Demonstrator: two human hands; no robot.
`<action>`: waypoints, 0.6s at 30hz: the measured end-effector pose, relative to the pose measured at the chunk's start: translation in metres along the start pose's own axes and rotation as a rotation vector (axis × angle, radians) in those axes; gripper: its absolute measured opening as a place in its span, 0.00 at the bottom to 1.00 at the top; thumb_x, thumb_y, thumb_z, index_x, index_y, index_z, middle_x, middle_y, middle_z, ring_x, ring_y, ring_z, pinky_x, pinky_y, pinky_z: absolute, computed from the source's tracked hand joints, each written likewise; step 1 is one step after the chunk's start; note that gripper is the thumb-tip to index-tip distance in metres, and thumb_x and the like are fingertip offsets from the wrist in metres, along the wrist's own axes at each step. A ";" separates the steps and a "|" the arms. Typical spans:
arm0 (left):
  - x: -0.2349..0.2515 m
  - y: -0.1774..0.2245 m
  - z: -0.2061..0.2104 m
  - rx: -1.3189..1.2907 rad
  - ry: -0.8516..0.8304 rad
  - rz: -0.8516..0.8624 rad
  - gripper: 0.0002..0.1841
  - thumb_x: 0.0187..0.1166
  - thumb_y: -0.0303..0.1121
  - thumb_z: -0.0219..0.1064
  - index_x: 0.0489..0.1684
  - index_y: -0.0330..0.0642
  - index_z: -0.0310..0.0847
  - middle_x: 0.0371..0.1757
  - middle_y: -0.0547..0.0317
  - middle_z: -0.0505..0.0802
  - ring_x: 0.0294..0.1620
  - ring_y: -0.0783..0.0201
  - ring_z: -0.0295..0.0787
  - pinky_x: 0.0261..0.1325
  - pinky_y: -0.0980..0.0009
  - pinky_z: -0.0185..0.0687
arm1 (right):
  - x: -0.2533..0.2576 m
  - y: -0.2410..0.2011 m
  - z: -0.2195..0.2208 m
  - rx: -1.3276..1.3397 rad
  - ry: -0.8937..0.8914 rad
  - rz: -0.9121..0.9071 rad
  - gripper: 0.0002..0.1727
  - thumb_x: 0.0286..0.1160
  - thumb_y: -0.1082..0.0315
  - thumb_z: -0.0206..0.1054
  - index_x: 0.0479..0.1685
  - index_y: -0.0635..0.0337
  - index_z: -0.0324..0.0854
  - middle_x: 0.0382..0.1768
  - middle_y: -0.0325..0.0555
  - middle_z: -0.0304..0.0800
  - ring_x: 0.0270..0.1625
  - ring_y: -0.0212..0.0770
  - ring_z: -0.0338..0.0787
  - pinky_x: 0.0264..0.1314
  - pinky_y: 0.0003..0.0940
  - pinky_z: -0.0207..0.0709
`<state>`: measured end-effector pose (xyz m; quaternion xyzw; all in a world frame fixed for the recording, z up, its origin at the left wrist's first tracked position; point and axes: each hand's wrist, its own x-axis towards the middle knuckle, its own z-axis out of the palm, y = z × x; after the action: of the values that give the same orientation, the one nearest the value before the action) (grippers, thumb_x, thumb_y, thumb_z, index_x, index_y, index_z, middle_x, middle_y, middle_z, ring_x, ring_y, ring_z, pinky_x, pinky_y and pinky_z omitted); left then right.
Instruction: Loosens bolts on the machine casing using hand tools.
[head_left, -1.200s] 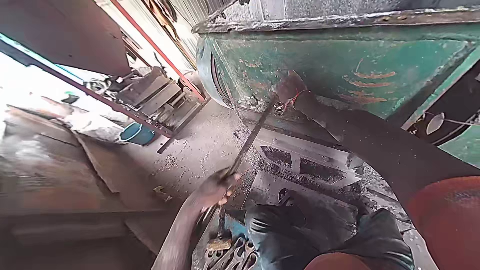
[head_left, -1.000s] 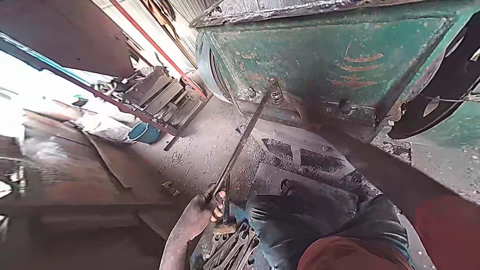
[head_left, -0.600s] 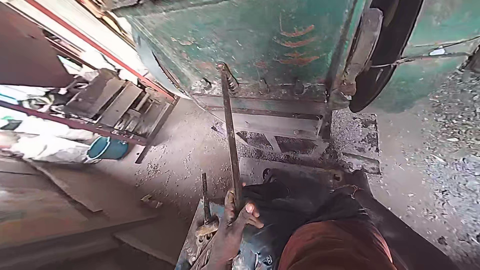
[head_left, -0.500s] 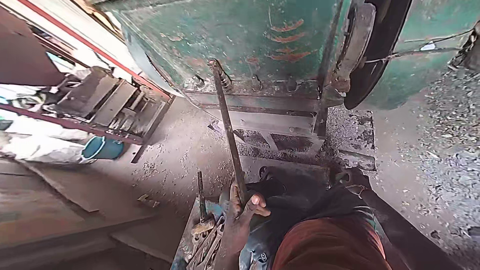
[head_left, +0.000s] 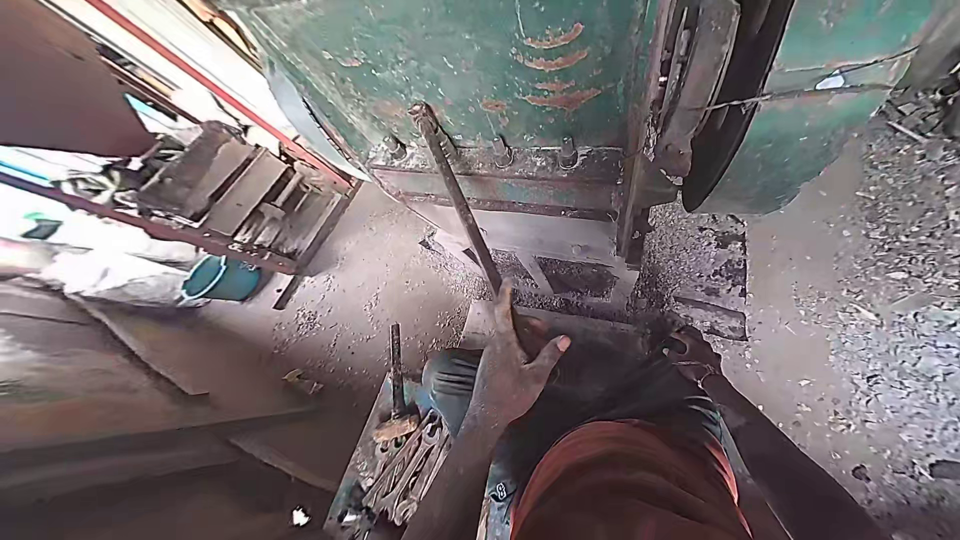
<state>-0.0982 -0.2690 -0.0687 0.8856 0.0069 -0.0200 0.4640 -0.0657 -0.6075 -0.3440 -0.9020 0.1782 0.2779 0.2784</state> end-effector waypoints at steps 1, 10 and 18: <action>0.005 0.004 0.004 -0.012 -0.031 -0.003 0.56 0.73 0.51 0.74 0.95 0.39 0.36 0.49 0.63 0.92 0.33 0.74 0.87 0.38 0.72 0.88 | 0.002 -0.003 0.000 -0.005 0.002 -0.002 0.33 0.77 0.48 0.71 0.82 0.45 0.75 0.83 0.50 0.74 0.86 0.56 0.70 0.84 0.67 0.57; 0.034 0.008 0.018 -0.071 -0.263 0.131 0.61 0.70 0.56 0.77 0.96 0.38 0.33 0.54 0.58 0.91 0.40 0.71 0.89 0.48 0.69 0.89 | -0.009 -0.030 0.009 0.018 0.062 -0.050 0.35 0.77 0.55 0.72 0.85 0.53 0.71 0.77 0.51 0.82 0.80 0.55 0.78 0.83 0.60 0.65; 0.031 -0.006 0.027 -0.103 -0.183 0.230 0.52 0.73 0.54 0.74 0.95 0.45 0.45 0.38 0.61 0.92 0.33 0.70 0.89 0.42 0.65 0.90 | -0.021 -0.175 -0.036 0.231 0.170 -0.444 0.43 0.78 0.60 0.73 0.92 0.59 0.55 0.58 0.63 0.91 0.59 0.61 0.91 0.66 0.63 0.80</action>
<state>-0.0683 -0.2876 -0.0904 0.8501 -0.1358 -0.0468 0.5067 0.0156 -0.4886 -0.2353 -0.9013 0.0292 0.1108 0.4178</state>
